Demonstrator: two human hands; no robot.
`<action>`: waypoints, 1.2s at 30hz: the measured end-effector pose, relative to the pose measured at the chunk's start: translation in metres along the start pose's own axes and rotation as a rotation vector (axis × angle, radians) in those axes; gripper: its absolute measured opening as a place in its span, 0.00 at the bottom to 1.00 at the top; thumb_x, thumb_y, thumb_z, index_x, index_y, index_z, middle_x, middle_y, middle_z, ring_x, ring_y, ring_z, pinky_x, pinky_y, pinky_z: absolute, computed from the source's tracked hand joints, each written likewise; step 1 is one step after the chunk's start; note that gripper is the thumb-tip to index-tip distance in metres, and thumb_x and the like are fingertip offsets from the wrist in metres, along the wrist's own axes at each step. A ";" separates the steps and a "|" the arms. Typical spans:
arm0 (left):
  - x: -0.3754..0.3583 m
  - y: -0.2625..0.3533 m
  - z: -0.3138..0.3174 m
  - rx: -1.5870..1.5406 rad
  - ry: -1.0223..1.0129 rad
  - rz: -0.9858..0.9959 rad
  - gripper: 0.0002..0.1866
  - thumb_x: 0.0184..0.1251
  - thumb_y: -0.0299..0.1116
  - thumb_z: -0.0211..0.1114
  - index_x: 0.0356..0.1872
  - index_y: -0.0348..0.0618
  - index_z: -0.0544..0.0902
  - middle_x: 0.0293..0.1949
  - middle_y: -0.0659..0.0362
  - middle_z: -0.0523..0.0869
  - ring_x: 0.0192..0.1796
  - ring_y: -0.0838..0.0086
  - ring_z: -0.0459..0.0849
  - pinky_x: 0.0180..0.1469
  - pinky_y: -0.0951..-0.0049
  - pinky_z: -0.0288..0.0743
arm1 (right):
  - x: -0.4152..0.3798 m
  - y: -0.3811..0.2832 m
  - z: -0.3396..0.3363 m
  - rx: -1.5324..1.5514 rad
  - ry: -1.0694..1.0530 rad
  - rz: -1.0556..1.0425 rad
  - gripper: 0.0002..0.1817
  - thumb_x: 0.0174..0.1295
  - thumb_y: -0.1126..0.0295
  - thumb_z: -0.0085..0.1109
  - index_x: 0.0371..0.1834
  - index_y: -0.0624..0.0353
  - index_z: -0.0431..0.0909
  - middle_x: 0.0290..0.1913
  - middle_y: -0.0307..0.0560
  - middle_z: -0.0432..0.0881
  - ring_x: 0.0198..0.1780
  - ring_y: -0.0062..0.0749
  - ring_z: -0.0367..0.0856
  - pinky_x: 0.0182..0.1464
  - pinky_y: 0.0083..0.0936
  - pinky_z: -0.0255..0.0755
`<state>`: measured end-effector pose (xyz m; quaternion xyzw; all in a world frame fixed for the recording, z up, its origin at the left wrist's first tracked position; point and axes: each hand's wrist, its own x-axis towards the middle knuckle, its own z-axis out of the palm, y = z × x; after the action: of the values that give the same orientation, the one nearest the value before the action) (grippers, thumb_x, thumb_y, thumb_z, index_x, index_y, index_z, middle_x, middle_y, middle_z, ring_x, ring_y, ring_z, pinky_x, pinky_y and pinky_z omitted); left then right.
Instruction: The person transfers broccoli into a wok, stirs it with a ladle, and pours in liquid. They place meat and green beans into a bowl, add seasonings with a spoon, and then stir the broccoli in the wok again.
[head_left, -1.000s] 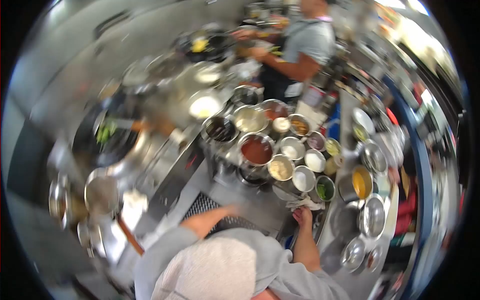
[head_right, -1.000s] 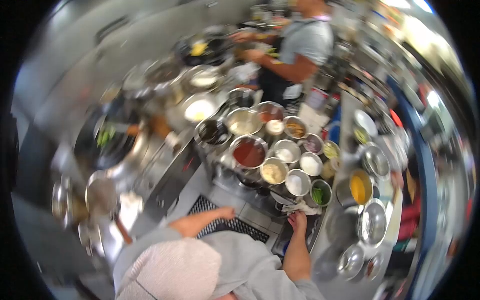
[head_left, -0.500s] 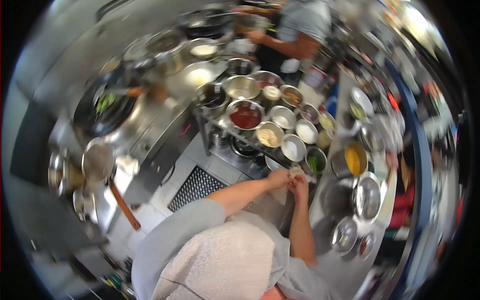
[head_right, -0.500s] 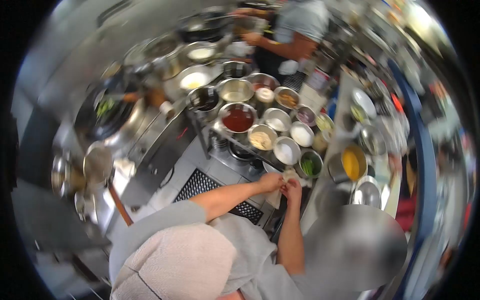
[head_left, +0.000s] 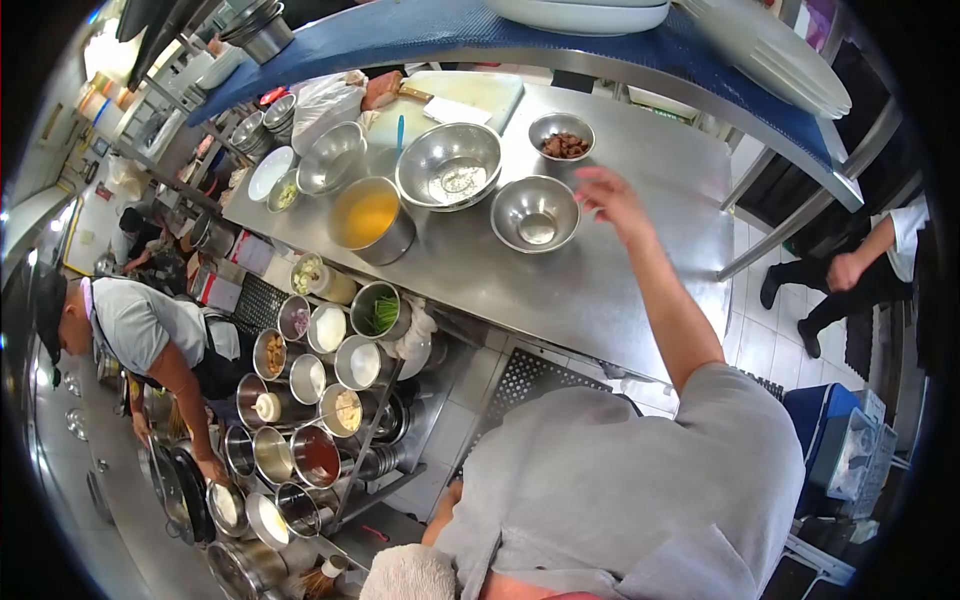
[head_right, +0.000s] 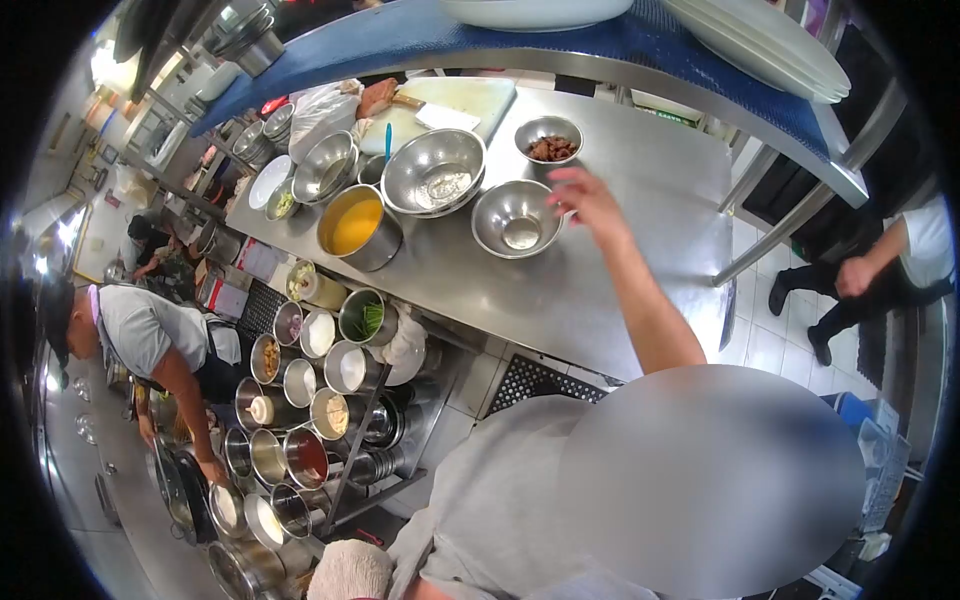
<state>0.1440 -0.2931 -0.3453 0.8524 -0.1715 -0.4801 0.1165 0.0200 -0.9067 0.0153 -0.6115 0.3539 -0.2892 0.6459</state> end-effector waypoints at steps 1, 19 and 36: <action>-0.012 -0.010 0.012 -0.013 -0.047 -0.036 0.29 0.56 0.45 0.64 0.55 0.36 0.74 0.48 0.38 0.81 0.53 0.53 0.80 0.55 0.59 0.73 | 0.022 0.018 -0.015 0.019 0.106 0.016 0.16 0.63 0.66 0.55 0.54 0.52 0.75 0.34 0.39 0.83 0.29 0.16 0.76 0.29 0.13 0.64; -0.019 0.067 0.014 -0.860 0.490 0.106 0.13 0.63 0.33 0.56 0.41 0.33 0.81 0.37 0.45 0.85 0.36 0.59 0.85 0.32 0.63 0.80 | 0.210 0.134 -0.049 0.336 0.264 0.055 0.19 0.63 0.62 0.56 0.50 0.66 0.74 0.49 0.51 0.76 0.43 0.37 0.79 0.48 0.24 0.81; 0.057 0.181 -0.120 -0.589 0.732 0.099 0.38 0.54 0.43 0.68 0.63 0.31 0.66 0.58 0.40 0.75 0.61 0.55 0.75 0.60 0.64 0.71 | 0.047 -0.006 -0.033 0.174 -0.328 -0.017 0.16 0.57 0.65 0.58 0.49 0.54 0.75 0.40 0.36 0.81 0.39 0.20 0.81 0.34 0.16 0.77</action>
<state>0.2418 -0.4779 -0.2624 0.8870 -0.0159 -0.1700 0.4290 0.0212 -0.9646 0.0161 -0.5953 0.2125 -0.2204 0.7429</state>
